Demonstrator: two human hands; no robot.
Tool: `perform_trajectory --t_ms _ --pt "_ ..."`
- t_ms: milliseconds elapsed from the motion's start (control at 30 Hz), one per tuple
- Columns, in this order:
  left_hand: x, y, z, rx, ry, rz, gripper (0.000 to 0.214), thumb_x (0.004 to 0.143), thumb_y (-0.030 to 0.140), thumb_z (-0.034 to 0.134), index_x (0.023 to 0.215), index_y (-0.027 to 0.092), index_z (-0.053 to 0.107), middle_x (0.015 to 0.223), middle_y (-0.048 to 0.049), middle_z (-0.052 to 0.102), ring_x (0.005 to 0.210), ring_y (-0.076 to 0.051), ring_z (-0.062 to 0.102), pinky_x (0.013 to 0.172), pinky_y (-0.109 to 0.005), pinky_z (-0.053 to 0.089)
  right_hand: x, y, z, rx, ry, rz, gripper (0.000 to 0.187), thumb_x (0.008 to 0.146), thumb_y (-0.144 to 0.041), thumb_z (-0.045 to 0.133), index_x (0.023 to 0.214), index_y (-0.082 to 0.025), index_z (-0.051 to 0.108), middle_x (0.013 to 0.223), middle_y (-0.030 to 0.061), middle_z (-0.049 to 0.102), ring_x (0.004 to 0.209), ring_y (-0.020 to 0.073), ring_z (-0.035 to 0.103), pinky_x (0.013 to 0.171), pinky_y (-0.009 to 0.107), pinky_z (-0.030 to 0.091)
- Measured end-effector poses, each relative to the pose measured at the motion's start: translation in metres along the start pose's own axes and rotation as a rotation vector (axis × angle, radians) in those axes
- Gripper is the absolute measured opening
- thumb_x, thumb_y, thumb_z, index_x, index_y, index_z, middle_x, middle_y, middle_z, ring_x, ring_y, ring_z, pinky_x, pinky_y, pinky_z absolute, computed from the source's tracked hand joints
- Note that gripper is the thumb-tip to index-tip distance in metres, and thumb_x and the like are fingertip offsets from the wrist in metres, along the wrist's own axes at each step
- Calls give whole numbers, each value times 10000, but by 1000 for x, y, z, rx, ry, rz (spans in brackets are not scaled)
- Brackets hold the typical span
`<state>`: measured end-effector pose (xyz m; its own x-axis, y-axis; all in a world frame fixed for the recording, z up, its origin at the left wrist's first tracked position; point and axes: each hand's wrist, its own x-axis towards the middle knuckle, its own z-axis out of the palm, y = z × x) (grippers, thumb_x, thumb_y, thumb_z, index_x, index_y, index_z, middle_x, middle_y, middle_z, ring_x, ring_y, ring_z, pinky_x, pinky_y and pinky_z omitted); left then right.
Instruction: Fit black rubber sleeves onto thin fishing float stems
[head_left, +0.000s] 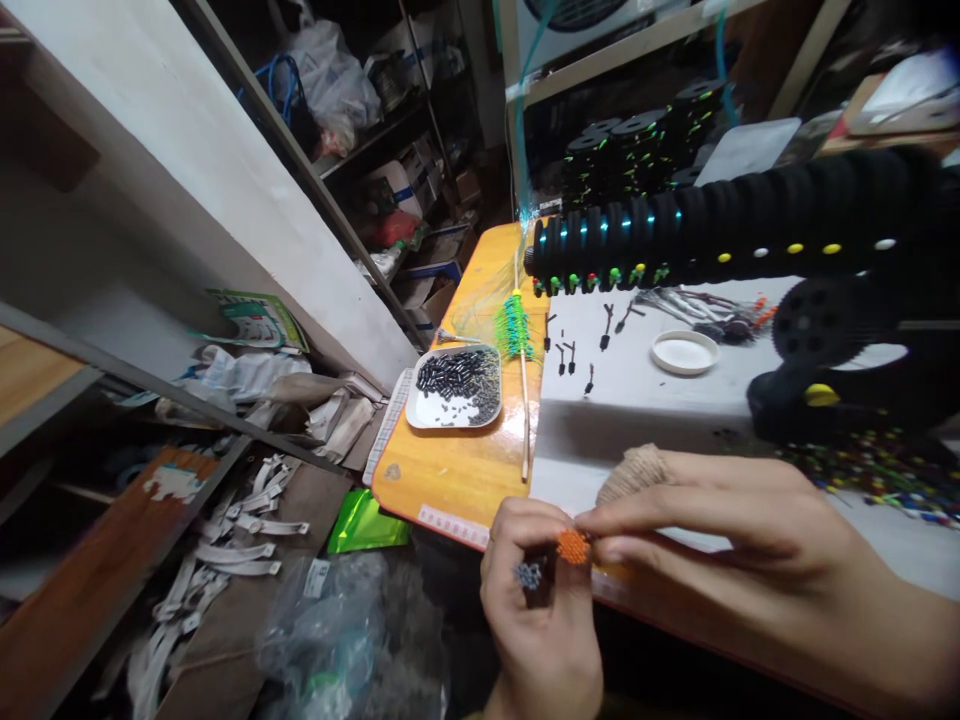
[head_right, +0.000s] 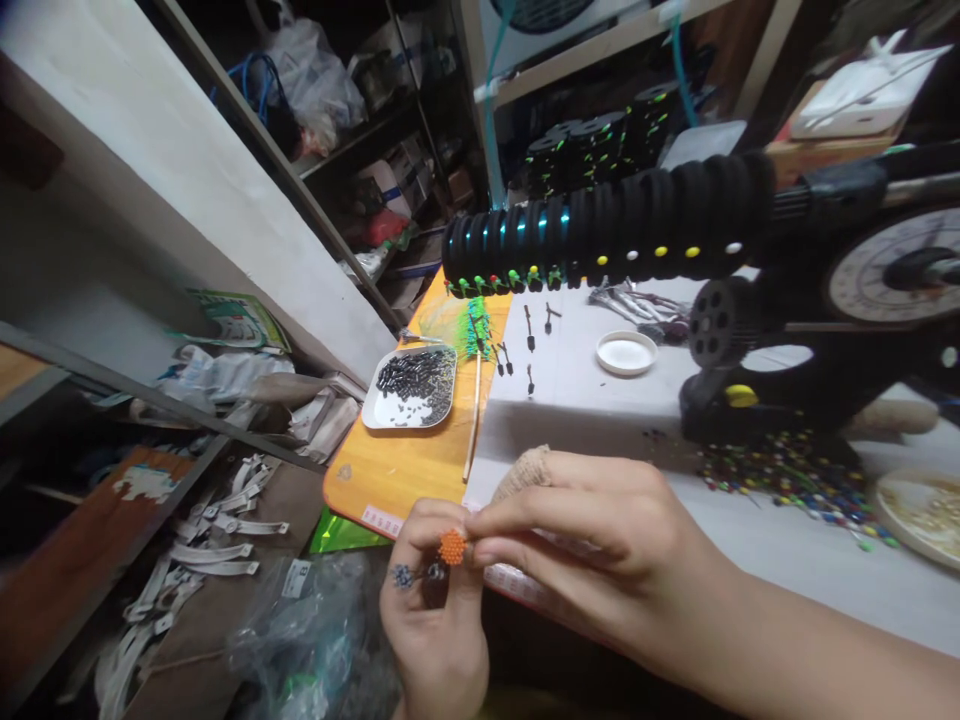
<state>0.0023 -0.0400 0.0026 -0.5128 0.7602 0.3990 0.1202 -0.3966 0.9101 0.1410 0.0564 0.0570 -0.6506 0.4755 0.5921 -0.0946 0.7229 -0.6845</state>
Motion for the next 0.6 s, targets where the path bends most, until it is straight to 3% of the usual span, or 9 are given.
perform_trajectory --t_ms 100,167,233,333,433,500,533,600 --pt "-2 1 8 -247 53 -160 117 989 289 689 879 256 670 944 -28 654 762 -140 624 678 -230 526 -1 0 6 -138 18 -53 84 998 -129 624 1041 -192 660 839 42 679 711 145 619 604 230 504" --pt "-2 4 10 -475 76 -247 135 973 352 712 874 271 671 893 -5 655 690 -116 605 639 -205 530 -2 -1 8 -233 4 -90 99 1038 -147 545 982 -182 620 815 42 650 705 152 572 604 249 477" --pt "1 8 7 -616 63 -267 160 973 367 714 853 273 665 748 31 606 590 -88 549 618 -178 529 -2 -3 7 -311 -41 -111 152 1065 -175 504 953 -176 606 815 49 646 713 164 560 621 272 469" --pt "10 13 -8 -634 46 -236 206 985 358 702 819 248 648 666 65 542 457 -47 401 526 -125 479 0 -7 -1 -395 -71 -166 148 1076 -183 493 1013 -150 623 901 88 690 797 187 613 708 307 505" --pt "26 16 -31 -456 168 -135 245 940 387 760 798 237 629 654 71 553 469 -51 451 498 -119 463 3 -10 -11 -485 -76 -284 190 1060 -92 443 1127 -127 618 993 122 733 865 209 653 808 354 533" --pt "37 14 -48 -138 218 -87 227 912 378 795 807 237 651 700 48 641 591 -88 604 581 -156 518 6 -10 -13 -521 -72 -282 207 1043 -59 436 1129 -132 610 1007 123 736 862 205 652 796 345 537" --pt "43 13 -55 76 165 -82 190 913 351 793 817 236 676 745 26 693 668 -121 665 634 -191 548 7 -10 -13 -520 -64 -247 194 1039 -57 444 1092 -143 609 983 114 728 842 195 643 764 323 534" --pt "52 8 -69 490 -60 -81 73 937 283 741 883 235 742 916 -38 768 848 -203 735 760 -291 588 8 -9 -9 -480 -20 -178 179 1029 -57 461 985 -165 596 887 83 688 777 168 608 675 274 505"
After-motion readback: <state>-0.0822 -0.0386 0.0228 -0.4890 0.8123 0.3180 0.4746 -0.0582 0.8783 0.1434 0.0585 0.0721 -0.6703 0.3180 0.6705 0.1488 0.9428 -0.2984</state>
